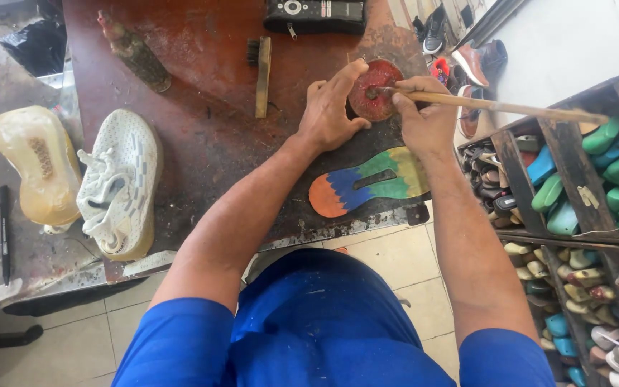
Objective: Applying a liquid coating to a shoe sole using a brush at a repair bench
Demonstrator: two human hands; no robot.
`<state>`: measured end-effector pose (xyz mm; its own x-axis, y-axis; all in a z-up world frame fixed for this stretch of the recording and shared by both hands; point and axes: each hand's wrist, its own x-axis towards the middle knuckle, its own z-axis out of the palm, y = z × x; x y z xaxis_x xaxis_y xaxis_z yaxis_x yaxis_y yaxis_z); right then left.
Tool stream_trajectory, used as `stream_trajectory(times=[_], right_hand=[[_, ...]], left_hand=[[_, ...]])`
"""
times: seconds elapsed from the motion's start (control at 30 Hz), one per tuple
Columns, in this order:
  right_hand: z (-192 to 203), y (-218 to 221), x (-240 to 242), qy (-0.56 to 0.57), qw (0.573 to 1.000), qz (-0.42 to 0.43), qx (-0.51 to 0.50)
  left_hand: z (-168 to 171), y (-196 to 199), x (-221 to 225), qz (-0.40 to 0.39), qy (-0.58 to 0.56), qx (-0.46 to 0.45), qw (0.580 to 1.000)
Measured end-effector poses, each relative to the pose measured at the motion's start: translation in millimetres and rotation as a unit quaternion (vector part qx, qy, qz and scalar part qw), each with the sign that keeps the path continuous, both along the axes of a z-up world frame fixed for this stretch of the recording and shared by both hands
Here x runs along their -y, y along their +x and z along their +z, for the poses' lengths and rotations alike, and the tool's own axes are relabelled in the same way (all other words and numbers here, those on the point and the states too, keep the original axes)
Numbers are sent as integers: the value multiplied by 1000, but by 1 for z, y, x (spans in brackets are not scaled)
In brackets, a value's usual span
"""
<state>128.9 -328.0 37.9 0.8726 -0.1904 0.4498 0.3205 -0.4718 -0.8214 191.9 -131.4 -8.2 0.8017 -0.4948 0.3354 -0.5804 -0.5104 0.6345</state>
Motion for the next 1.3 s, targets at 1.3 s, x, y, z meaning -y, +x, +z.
stream_trajectory(times=[1.3], right_hand=[[36,-104,-9,376,873,276,-141]], left_hand=[[-45,12,16,28,-80,46,995]])
